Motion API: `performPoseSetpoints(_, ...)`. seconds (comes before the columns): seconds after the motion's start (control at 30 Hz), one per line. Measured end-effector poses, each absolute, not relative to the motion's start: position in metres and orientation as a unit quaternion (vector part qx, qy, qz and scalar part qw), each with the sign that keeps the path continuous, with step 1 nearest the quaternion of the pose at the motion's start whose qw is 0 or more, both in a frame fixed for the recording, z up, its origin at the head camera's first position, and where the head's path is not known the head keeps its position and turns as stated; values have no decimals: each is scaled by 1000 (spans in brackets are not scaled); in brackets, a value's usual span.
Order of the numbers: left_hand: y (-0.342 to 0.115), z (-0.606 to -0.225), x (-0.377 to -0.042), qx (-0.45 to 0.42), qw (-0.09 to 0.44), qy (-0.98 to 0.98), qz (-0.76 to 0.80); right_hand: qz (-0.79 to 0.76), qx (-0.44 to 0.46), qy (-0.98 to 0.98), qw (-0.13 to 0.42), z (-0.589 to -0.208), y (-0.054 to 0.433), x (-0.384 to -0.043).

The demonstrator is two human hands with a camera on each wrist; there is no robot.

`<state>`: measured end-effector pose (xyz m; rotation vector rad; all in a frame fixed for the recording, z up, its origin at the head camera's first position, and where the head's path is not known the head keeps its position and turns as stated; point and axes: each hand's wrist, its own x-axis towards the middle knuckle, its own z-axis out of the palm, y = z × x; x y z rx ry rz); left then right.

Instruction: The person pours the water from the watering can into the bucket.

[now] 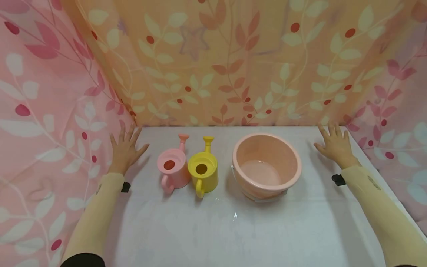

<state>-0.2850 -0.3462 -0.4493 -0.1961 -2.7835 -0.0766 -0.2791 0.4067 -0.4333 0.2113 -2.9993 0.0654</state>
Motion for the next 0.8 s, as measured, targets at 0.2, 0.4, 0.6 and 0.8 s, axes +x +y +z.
performPoseSetpoints(0.2,-338,-452,-276,-57,173,-980,-86,78,77,-985,130,-423,402,-279)
performPoseSetpoints(0.4,-332,-453,-264,-66,173,-975,-120,118,87,-976,161,-411,400,-276)
performPoseSetpoints(0.6,-331,-452,-255,-66,173,-972,-146,163,67,-975,134,-401,398,-270)
performPoseSetpoints(0.8,-333,-449,-250,-52,188,-965,-175,193,62,-970,133,-395,395,-267)
